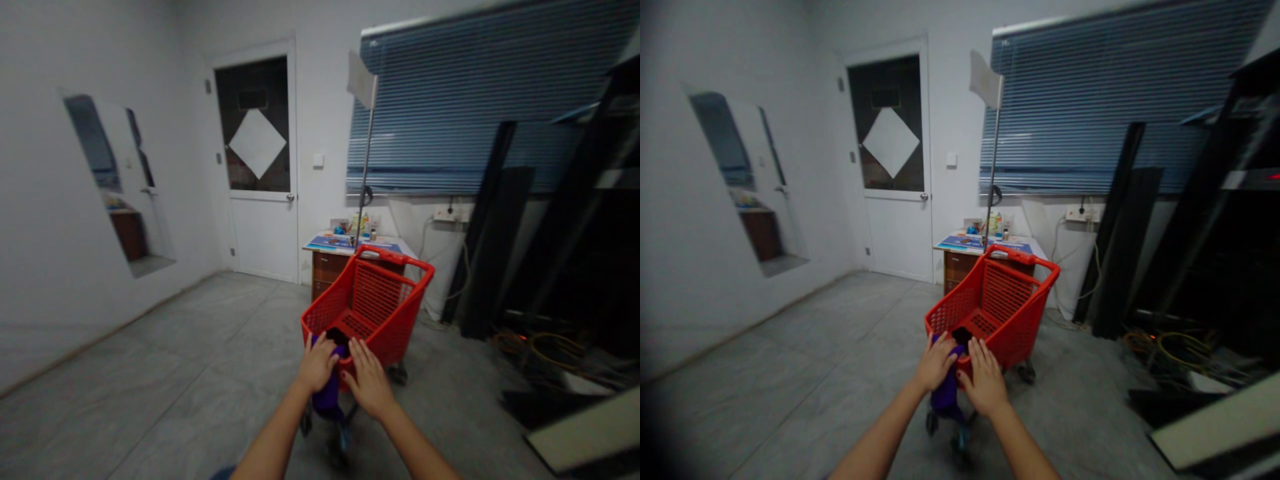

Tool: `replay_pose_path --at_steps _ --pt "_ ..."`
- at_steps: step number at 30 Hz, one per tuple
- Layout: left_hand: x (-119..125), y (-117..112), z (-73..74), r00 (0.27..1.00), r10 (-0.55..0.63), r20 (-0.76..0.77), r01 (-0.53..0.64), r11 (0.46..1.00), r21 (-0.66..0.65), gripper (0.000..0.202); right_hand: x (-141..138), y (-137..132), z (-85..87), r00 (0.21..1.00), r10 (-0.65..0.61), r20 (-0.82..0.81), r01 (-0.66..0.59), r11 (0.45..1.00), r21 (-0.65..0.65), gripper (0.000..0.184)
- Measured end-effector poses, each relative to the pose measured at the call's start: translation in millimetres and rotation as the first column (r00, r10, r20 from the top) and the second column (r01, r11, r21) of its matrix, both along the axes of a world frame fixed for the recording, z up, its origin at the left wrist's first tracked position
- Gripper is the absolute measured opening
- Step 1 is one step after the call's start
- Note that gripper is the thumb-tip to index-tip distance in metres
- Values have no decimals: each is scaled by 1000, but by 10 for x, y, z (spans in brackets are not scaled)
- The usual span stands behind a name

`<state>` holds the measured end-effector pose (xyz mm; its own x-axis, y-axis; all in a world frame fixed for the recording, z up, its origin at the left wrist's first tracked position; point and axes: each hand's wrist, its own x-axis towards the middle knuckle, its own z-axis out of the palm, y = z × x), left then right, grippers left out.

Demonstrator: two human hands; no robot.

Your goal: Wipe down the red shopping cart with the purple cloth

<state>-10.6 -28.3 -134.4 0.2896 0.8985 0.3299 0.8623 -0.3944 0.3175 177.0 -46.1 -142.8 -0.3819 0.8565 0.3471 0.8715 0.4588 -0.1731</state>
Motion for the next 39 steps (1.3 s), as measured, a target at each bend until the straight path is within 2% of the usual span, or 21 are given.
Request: replay_pose_path --at_steps 4,10,15,18,24,30,35,39 --pt "6 47 5 998 66 23 -66 998 -6 36 -40 -33 59 1000 -17 -4 17 999 -37 71" --pt "77 9 -40 999 -34 -12 34 999 14 38 -94 -95 137 998 -58 -23 55 994 -99 71" --pt "-78 110 24 1000 -1 -30 0 1000 -15 38 -102 -130 205 998 -53 -16 50 991 -128 70" --pt "-80 137 46 999 19 -29 -19 1000 -25 38 -117 -138 211 998 -63 -11 61 989 -131 73" --pt "69 51 -3 995 -97 -1 97 995 14 37 -104 -137 179 997 -74 -22 71 991 -112 75" --pt "-41 116 26 998 -58 -10 58 998 -35 39 -111 -136 193 999 -39 3 39 994 -103 72" --pt "-122 170 -5 998 -66 6 66 997 -39 41 -24 17 287 1000 -3 22 6 989 -149 69" --pt "-136 173 -39 997 -77 23 78 995 -54 42 192 224 378 995 -100 31 103 988 -113 66"
